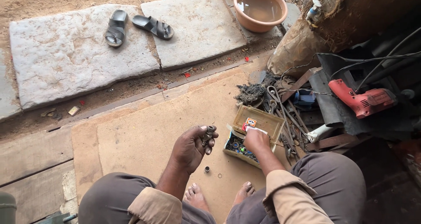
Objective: The person sits on the ground at a workshop entrance and cleans a spark plug, wiping it with a cloth and working on it by hand. They pick small metal parts from a parts box on the ground, handle a small tool briefly, and continue manipulating the spark plug and small fittings throughout the episode.
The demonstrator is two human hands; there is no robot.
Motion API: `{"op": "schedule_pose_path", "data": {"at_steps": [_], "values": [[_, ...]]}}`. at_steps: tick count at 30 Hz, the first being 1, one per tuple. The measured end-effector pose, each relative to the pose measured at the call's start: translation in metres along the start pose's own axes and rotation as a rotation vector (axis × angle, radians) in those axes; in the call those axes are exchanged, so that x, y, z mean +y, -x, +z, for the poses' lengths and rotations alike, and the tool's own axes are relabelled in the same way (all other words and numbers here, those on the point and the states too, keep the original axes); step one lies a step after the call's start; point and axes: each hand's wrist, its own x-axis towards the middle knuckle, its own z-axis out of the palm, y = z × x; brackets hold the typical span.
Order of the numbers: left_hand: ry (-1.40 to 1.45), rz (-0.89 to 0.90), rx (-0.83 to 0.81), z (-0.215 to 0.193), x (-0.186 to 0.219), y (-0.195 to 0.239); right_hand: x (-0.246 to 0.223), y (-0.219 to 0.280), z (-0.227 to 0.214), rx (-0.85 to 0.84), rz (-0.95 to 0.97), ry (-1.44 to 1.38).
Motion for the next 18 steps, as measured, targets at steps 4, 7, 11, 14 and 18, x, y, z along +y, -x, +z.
{"op": "schedule_pose_path", "data": {"at_steps": [4,7,11,14,18], "values": [[0.001,-0.019,0.026,-0.001,0.003,0.002,0.010,-0.012,0.017,0.017,0.040,0.013],[0.009,-0.019,0.030,-0.003,0.004,0.001,0.008,-0.025,0.012,-0.029,0.108,-0.119],[0.017,-0.007,-0.002,-0.006,0.002,0.001,0.016,-0.050,0.028,-0.271,0.050,-1.139],[0.005,-0.008,-0.010,-0.004,0.003,-0.001,-0.015,0.004,-0.037,-0.369,-0.099,-1.573],[-0.036,-0.012,0.007,-0.004,-0.001,0.000,-0.056,0.074,-0.107,-0.342,-0.288,-1.751]]}}
